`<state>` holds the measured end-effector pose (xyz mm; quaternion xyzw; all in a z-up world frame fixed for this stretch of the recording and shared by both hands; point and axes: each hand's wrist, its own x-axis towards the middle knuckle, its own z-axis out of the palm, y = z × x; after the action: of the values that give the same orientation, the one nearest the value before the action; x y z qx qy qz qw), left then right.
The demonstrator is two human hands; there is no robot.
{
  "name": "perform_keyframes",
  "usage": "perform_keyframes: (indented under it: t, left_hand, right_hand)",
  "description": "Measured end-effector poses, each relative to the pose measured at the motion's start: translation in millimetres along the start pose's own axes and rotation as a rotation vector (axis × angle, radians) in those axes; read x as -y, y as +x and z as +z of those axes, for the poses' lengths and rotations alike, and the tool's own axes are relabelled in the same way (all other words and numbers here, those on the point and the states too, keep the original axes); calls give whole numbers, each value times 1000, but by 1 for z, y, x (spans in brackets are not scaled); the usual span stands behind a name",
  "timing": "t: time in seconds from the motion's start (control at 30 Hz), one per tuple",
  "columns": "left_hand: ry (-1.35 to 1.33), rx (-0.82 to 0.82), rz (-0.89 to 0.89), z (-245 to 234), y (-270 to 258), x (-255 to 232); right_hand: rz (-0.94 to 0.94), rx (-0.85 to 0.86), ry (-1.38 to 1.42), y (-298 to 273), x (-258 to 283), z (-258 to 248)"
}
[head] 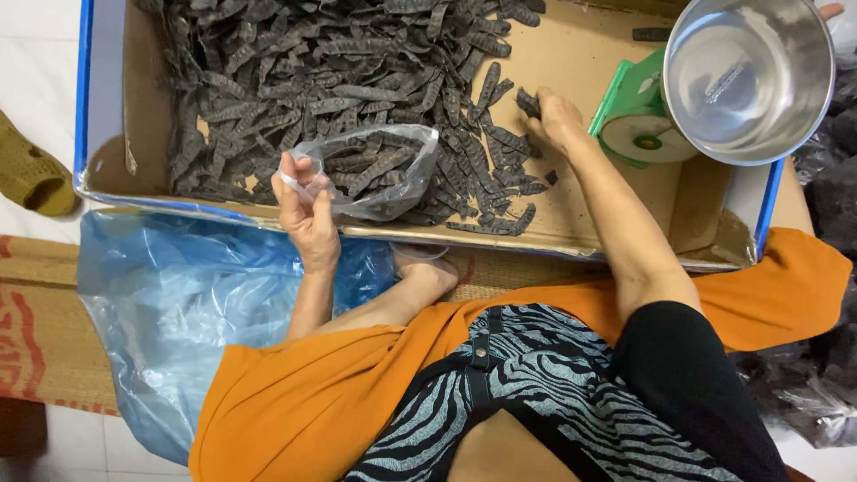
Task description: The person fills a plastic bag with dried seed pods from a cardboard box, weighs it on a scale, and ties the bag closed.
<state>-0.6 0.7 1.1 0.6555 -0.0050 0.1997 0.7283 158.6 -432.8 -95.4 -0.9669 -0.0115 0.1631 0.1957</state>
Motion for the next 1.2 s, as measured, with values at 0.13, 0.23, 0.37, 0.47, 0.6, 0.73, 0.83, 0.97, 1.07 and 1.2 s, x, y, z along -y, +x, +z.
perform_keyframes:
  t: [0.13,0.23,0.37,0.47,0.6,0.73,0.83,0.97,1.07,1.2]
  left_hand:
    - [36,11,0,0,0,-2]
    - [12,-3,0,0,0,-2]
    - [-11,-18,-6,-2,-2,5]
    - [-27,-34,-47,-2,-5,9]
    - [1,-20,-8,1,-3,5]
    - [9,-11,9,3,1,0]
    - [18,2,3,3,2,-4]
    - [26,-5,17,2,1,-1]
    - [-32,-17,26,2,1,7]
    - [-60,-66,39,3,-1,16]
  right_hand:
    - [-16,138,-47,-36,34,-18]
    - [23,191,-115,-57,65,-32]
    - [26,153,-53,-69,77,-38]
    - [-46,96,84,-57,66,-36]
    - [-159,35,480,-42,90,-49]
    - [-412,93,785,-59,170,-74]
    - [-580,101,807,-78,235,-72]
    - [-680,159,758,-70,298,-33]
    - [-813,76,500,-62,300,-9]
    - [-951,-51,273,-62,283,3]
